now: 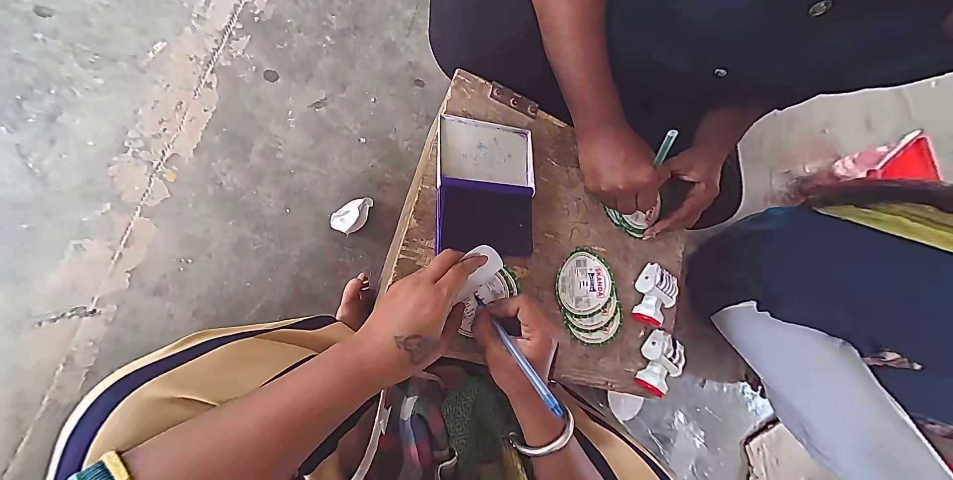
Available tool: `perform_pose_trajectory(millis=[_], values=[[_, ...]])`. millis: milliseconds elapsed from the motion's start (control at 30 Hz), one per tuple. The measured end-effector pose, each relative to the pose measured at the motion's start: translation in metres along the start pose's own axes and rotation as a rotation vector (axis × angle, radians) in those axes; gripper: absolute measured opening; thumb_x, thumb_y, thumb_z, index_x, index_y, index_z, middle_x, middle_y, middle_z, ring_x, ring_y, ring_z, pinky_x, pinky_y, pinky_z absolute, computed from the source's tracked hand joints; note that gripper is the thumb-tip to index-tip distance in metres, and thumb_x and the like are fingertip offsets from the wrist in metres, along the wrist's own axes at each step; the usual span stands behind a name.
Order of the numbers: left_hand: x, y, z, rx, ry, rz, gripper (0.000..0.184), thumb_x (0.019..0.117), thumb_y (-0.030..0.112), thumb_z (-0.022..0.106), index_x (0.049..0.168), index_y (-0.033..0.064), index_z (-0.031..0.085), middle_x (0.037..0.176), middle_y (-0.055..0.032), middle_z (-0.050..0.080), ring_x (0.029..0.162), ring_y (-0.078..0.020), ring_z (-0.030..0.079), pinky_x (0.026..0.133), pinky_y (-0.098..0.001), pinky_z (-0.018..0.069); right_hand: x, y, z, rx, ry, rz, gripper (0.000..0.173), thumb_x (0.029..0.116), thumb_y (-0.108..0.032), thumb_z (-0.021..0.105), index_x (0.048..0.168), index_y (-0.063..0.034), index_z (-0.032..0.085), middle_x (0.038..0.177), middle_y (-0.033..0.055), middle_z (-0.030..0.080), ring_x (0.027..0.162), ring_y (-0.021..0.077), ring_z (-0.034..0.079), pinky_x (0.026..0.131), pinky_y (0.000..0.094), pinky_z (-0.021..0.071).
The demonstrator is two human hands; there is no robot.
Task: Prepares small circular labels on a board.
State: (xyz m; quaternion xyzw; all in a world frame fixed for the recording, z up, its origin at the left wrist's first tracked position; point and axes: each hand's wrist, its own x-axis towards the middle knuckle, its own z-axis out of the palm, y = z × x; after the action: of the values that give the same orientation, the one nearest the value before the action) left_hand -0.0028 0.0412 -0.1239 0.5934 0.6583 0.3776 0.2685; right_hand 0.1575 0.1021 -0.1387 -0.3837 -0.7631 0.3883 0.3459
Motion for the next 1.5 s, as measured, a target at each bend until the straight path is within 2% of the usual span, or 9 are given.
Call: perform_pose_trajectory(millis=[67, 300, 400, 633, 833, 1200, 1500], values=[[-0.0005, 0.0005, 0.0006, -0.001, 0.002, 0.002, 0.048, 0.0864, 0.004, 0.066, 0.134, -0.0002, 0.063, 0.12, -0.0205, 0.067, 0.094, -0.0335, 0.072, 0.077, -0.046, 0.0593, 0.0005, -0.0014, -0.0006, -0.006, -0.011, 0.023, 0.007, 0.0789, -0.005, 0.07, 0.078, -0.0009, 0.065, 0.071, -0.0015, 0.067, 0.065, -0.0076, 0.061, 0.06, 0.0082, 0.0499], [0.0, 0.0008, 0.0008, -0.003, 0.012, 0.0, 0.048, 0.0854, 0.003, 0.067, 0.134, 0.0004, 0.063, 0.12, -0.0205, 0.067, 0.094, -0.0339, 0.072, 0.076, -0.0463, 0.0594, 0.0006, -0.0019, 0.0, 0.019, 0.025, 0.023, 0.007, 0.0791, -0.004, 0.07, 0.077, -0.0033, 0.063, 0.073, -0.0035, 0.068, 0.068, -0.0086, 0.062, 0.063, 0.0078, 0.0515], [-0.0007, -0.0005, 0.0014, 0.008, 0.02, 0.014, 0.048, 0.0858, 0.004, 0.066, 0.134, 0.0003, 0.063, 0.119, -0.0198, 0.067, 0.092, -0.0325, 0.072, 0.075, -0.0444, 0.0593, 0.0009, -0.0014, 0.0015, -0.004, 0.039, 0.035, 0.008, 0.0793, -0.005, 0.07, 0.077, -0.004, 0.062, 0.072, -0.0035, 0.067, 0.067, -0.0083, 0.062, 0.061, 0.0082, 0.0509], [-0.0009, -0.0009, 0.0025, 0.008, 0.02, 0.018, 0.048, 0.0859, 0.004, 0.066, 0.133, -0.0002, 0.063, 0.12, -0.0198, 0.067, 0.096, -0.033, 0.072, 0.078, -0.0452, 0.0596, -0.0004, -0.0006, 0.0011, -0.003, 0.04, 0.034, 0.008, 0.079, -0.005, 0.07, 0.075, -0.0036, 0.063, 0.071, -0.0029, 0.066, 0.066, -0.0076, 0.061, 0.059, 0.0083, 0.05], [-0.0014, -0.0014, 0.0039, 0.016, 0.029, 0.024, 0.047, 0.085, 0.004, 0.066, 0.132, -0.0004, 0.064, 0.118, -0.0196, 0.068, 0.087, -0.0318, 0.072, 0.071, -0.044, 0.0594, -0.0001, 0.0034, 0.0007, -0.037, 0.051, -0.008, 0.007, 0.0786, -0.006, 0.069, 0.075, -0.0022, 0.063, 0.072, 0.0, 0.066, 0.072, -0.0058, 0.063, 0.066, 0.0088, 0.051], [-0.0015, -0.003, 0.0047, 0.026, 0.056, 0.06, 0.047, 0.0835, 0.004, 0.066, 0.13, -0.0011, 0.065, 0.116, -0.0198, 0.068, 0.088, -0.0321, 0.072, 0.071, -0.0441, 0.0599, 0.0007, 0.002, 0.001, 0.014, 0.058, 0.023, 0.007, 0.0798, -0.003, 0.069, 0.077, -0.0031, 0.062, 0.075, -0.0026, 0.068, 0.073, -0.0072, 0.064, 0.067, 0.009, 0.0525], [-0.0018, -0.0048, 0.007, 0.039, 0.054, 0.068, 0.046, 0.0849, 0.005, 0.065, 0.131, -0.0005, 0.065, 0.117, -0.0184, 0.068, 0.089, -0.0316, 0.072, 0.072, -0.0443, 0.06, 0.002, 0.0026, 0.0, -0.009, 0.043, 0.031, 0.007, 0.08, -0.004, 0.068, 0.076, -0.0028, 0.062, 0.073, -0.0021, 0.066, 0.069, -0.0065, 0.062, 0.063, 0.0091, 0.0511]])
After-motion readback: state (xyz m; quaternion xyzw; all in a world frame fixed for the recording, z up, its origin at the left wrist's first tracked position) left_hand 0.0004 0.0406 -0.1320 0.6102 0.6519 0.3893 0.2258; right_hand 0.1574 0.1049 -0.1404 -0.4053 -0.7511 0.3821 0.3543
